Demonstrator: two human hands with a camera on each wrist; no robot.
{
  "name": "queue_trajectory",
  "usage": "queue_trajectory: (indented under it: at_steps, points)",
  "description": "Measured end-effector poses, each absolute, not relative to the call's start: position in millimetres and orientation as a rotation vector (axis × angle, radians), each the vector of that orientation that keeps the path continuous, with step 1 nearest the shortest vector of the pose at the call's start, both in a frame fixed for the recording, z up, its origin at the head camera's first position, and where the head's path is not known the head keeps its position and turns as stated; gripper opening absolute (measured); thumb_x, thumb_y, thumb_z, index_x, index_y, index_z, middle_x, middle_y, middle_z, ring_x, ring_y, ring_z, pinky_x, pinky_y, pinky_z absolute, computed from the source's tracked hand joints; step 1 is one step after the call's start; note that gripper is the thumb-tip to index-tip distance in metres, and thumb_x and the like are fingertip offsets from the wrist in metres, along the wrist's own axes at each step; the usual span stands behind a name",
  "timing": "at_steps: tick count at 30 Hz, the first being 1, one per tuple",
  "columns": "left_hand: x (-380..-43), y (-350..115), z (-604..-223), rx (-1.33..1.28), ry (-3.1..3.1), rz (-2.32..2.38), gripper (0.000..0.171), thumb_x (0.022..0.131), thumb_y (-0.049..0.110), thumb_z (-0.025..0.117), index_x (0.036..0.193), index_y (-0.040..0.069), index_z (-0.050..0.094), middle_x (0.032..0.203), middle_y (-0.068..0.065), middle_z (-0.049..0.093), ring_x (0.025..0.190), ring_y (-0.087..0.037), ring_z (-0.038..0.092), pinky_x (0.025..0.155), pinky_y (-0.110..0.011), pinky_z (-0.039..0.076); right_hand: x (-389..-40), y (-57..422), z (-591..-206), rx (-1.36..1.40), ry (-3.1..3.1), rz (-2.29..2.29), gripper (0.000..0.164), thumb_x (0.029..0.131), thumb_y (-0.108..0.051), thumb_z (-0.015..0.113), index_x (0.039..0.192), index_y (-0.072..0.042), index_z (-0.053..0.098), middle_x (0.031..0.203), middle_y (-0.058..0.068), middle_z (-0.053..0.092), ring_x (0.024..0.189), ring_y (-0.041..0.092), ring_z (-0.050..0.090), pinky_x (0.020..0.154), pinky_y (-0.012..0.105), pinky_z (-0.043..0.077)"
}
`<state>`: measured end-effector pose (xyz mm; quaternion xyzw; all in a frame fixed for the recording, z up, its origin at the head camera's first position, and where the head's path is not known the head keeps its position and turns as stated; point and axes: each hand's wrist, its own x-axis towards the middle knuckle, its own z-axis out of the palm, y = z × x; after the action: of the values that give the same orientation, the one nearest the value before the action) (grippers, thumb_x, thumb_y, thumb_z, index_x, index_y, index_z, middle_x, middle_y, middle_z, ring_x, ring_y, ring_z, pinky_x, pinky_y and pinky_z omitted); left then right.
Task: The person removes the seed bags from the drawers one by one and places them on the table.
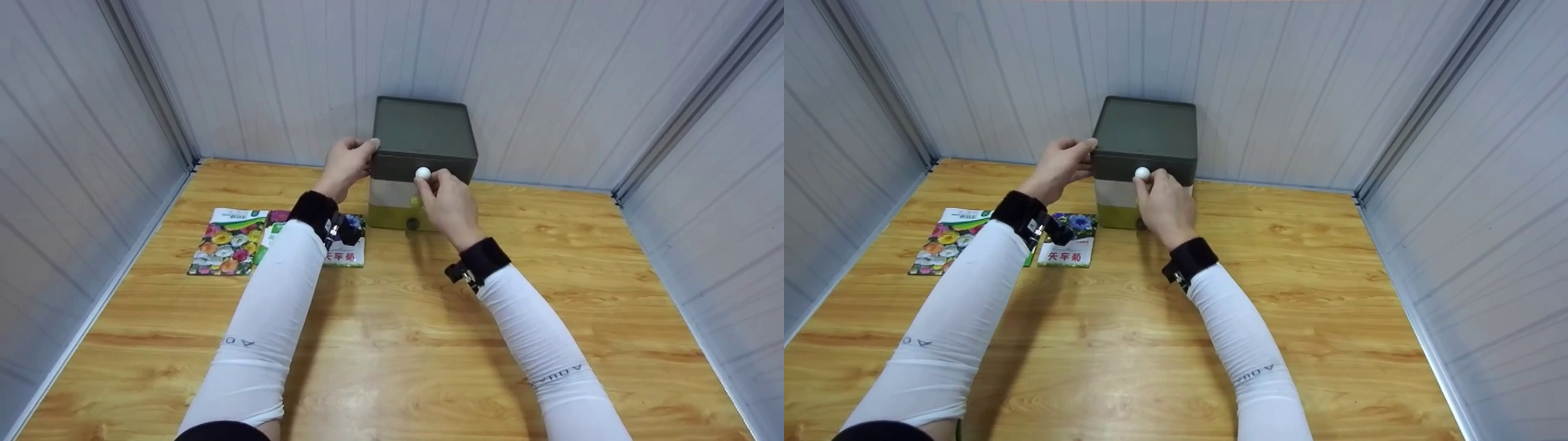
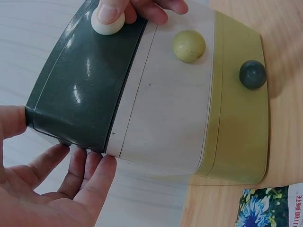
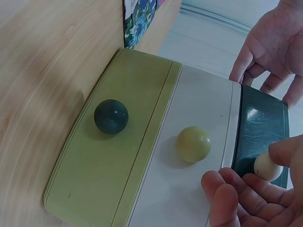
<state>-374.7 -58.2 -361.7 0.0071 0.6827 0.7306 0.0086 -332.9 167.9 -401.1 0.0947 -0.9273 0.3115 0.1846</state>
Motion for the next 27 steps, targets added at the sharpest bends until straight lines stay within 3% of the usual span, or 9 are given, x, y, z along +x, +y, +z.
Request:
queue_trajectory:
  at_steps: [8, 15, 27]
  points:
    - [-377.4, -60.0, -362.4, 0.029, 2.141, 2.283, 0.041, 0.113, 0.031, 0.066, 0.135, -0.004, 0.059, 0.112, -0.013, 0.059, 0.1, -0.023, 0.062, 0.102, -0.04, 0.057, -338.2, 167.6, -402.1, 0.274, -2.622, 0.873, 0.041, 0.115, -0.045, 0.062, 0.117, -0.005, 0.072, 0.105, 0.012, 0.074, 0.086, 0.028, 0.068, 0.074, 0.043, 0.054]
    - [-376.6, -59.5, -363.5, 0.025, 2.145, 2.284, 0.042, 0.113, 0.03, 0.066, 0.134, -0.005, 0.059, 0.112, -0.014, 0.059, 0.101, -0.024, 0.063, 0.103, -0.041, 0.058, -338.0, 172.0, -413.2, 0.248, -2.652, 0.882, 0.042, 0.109, -0.049, 0.072, 0.11, -0.007, 0.073, 0.102, 0.009, 0.076, 0.088, 0.027, 0.07, 0.076, 0.044, 0.056]
    - [-377.6, -58.4, -364.9, 0.019, 2.165, 2.293, 0.04, 0.112, 0.032, 0.068, 0.13, -0.003, 0.06, 0.112, -0.013, 0.062, 0.101, -0.023, 0.064, 0.101, -0.039, 0.059, -337.8, 167.0, -431.2, 0.179, -2.692, 0.913, 0.039, 0.104, -0.049, 0.076, 0.109, -0.01, 0.074, 0.103, 0.007, 0.077, 0.087, 0.026, 0.071, 0.075, 0.045, 0.057]
